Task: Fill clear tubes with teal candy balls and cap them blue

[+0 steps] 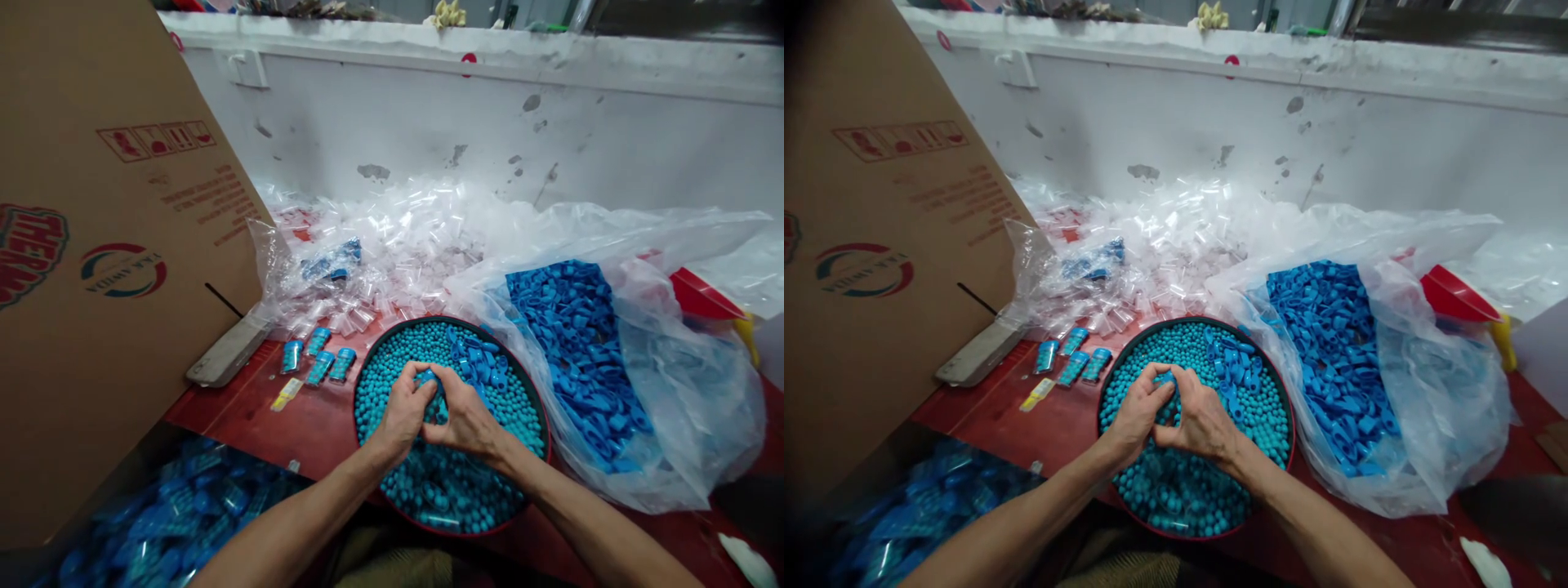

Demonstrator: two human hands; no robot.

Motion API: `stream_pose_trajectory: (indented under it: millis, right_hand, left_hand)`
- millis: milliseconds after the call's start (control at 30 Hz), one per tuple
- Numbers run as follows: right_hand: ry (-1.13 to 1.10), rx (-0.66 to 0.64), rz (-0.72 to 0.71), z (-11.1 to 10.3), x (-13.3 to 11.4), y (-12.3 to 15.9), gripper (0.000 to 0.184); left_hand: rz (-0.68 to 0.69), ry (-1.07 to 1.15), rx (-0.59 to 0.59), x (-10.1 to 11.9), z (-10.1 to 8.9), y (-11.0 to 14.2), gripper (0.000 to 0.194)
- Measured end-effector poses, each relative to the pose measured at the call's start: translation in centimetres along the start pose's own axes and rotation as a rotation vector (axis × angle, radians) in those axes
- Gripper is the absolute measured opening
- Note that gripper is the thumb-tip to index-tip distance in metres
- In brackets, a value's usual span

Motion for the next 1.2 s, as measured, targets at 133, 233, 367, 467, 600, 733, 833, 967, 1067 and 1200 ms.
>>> stream_pose_trajectory:
  millis: [133,233,367,467,600,733,833,967,1067,1200]
  right_hand:
    - [-0.026,-0.028,-0.026,0.1,-0.1,-0.3,0.066]
    - [-0.184,-0.156,-0.009,0.3,0.4,-0.7,0.069]
    - [-0.258,-0.247,0.113,-0.5,4.1,-1.2,0.050]
    - [-0.100,-0.217,0.150,-1.5,6.9,-1.0,0.030]
    - [0.052,-0.438,0.010,0.2,6.5,0.0,0.034]
    - [0.283,-0.634,-0.096,2.3,5.1,0.6,0.040]
    - [0.285,-0.685,-0.100,3.0,5.0,0.4,0.022]
    - [0.054,-0.625,-0.009,3.1,6.3,-0.5,0.030]
    - [-0.125,-0.570,0.109,3.4,8.1,-0.9,0.029]
    - [-0.167,-0.501,0.172,3.8,9.7,-1.1,0.029]
  left_hand:
    - [0.064,-0.042,0.070,-0.1,-0.3,-0.1,0.020]
    - [0.049,-0.053,0.041,-0.2,-0.5,-0.3,0.025]
    - [0.046,-0.137,0.048,1.3,-3.6,-1.3,0.036]
    - [0.170,-0.254,0.158,4.3,-8.4,-2.6,0.038]
    - [0.372,-0.671,0.367,8.2,-13.2,-3.4,0.040]
    - [0.557,-1.010,0.316,9.0,-10.4,-2.5,0.037]
    - [0.503,-1.033,0.013,6.4,-5.8,-2.1,0.030]
    - [0.382,-1.130,-0.285,1.8,-1.2,-2.5,0.029]
    - [0.239,-1.053,-0.380,-1.2,0.2,-4.0,0.031]
    - [0.172,-0.946,-0.374,-3.3,0.9,-6.2,0.023]
Point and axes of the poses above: each hand's wrist, its own y-axis away from the middle knuckle, its own z-axis out of the palm, x = y × z, the point moved 8 cm from there along -y, towards the middle knuckle, and after that the axes turned 14 degrees about y, right-handed, at the moved point
